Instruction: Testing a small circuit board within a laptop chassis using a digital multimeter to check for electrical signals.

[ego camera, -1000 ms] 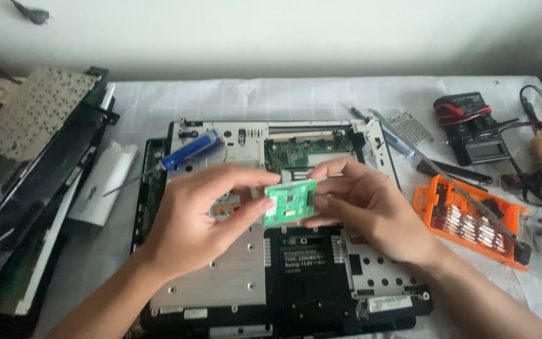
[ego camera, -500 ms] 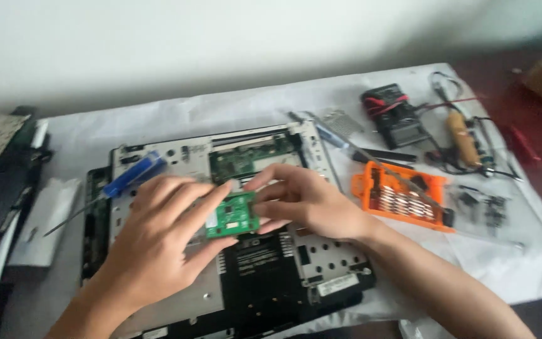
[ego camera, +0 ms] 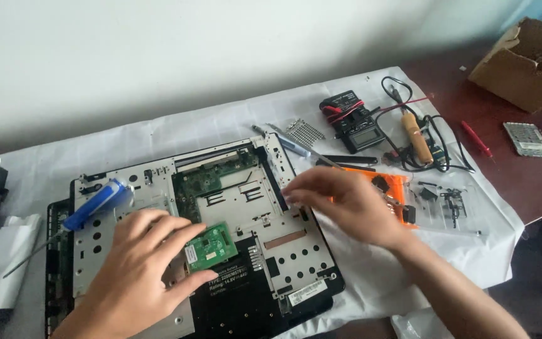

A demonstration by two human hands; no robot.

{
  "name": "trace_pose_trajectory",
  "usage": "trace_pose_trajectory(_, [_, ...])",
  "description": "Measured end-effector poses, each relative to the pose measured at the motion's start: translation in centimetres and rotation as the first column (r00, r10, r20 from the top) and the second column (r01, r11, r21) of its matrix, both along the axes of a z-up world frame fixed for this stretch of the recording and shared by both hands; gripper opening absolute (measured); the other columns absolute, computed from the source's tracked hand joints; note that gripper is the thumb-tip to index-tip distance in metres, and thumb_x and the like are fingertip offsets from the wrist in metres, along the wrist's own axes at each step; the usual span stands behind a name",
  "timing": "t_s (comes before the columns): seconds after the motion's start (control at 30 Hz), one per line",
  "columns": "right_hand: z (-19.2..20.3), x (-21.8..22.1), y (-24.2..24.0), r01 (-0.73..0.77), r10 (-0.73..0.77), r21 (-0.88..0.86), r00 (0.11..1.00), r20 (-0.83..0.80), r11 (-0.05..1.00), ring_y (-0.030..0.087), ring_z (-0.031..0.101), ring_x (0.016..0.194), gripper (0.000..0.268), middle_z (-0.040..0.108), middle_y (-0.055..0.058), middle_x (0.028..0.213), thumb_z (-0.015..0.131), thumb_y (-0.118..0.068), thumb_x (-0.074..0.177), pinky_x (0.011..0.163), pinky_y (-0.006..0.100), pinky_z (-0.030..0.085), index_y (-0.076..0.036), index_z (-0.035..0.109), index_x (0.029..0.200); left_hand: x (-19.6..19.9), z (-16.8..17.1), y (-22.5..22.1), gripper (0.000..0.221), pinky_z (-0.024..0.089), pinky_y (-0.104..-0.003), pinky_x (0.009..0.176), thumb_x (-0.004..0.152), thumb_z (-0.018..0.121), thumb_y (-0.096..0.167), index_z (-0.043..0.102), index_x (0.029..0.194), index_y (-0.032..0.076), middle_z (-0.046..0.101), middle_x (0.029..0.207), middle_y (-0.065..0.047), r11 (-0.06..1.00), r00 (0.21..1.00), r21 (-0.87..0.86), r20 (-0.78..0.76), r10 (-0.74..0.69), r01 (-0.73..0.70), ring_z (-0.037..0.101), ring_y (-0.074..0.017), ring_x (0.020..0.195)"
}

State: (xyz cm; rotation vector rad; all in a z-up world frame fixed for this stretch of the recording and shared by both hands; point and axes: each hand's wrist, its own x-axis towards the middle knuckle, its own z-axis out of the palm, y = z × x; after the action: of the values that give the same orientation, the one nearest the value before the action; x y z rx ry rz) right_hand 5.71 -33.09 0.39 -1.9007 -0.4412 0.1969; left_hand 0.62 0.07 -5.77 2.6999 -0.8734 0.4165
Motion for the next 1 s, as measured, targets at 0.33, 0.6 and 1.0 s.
trace_pose_trajectory(0.33, [1.8, 7.7, -10.0, 0.462, -0.224, -0.426, 0.837, 0.5, 0.778, 0.015, 0.06, 0.068, 0.032, 0.076, 0.007, 0.098, 0.074, -0.022, 0.099, 0.06, 0.031, 0.05, -0.011, 0.073, 0.129, 0.1, 0.7, -0.1, 0.074, 0.037, -0.052, 0.103, 0.083, 0.067, 0.072, 0.067, 0.134, 0.019, 0.069, 0.118, 0.004, 0.999, 0.999, 0.007, -0.013, -0.036, 0.036, 0.051, -0.0239, 0.113])
trace_pose_trajectory(0.6, [0.3, 10.3, -7.0, 0.338, -0.27, -0.773, 0.937, 0.222, 0.537, 0.038, 0.033, 0.148, 0.099, 0.037, 0.013, 0.162, 0.063, -0.069, 0.081, 0.116, 0.067, 0.026, -0.016, 0.033, 0.158, -0.1, 1.6, -0.5, 0.063, 0.036, -0.051, 0.105, 0.083, 0.071, 0.063, 0.07, 0.128, 0.019, 0.069, 0.12, 0.004, 0.995, 0.999, -0.082, 0.007, -0.053, 0.053, 0.052, -0.0236, 0.115])
trace_pose_trajectory(1.0, [-0.8, 10.2, -7.4, 0.455, -0.224, -0.534, 0.869, 0.442, 0.712, 0.037, 0.059, 0.111, 0.071, 0.06, 0.025, 0.129, 0.076, -0.022, 0.082, 0.094, 0.05, 0.05, 0.002, 0.054, 0.145, -0.1, 2.4, -0.7, 0.056, 0.037, -0.05, 0.105, 0.087, 0.075, 0.051, 0.07, 0.123, 0.009, 0.071, 0.117, -0.003, 0.975, 0.999, -0.223, 0.031, -0.018, 0.024, 0.056, -0.0255, 0.113])
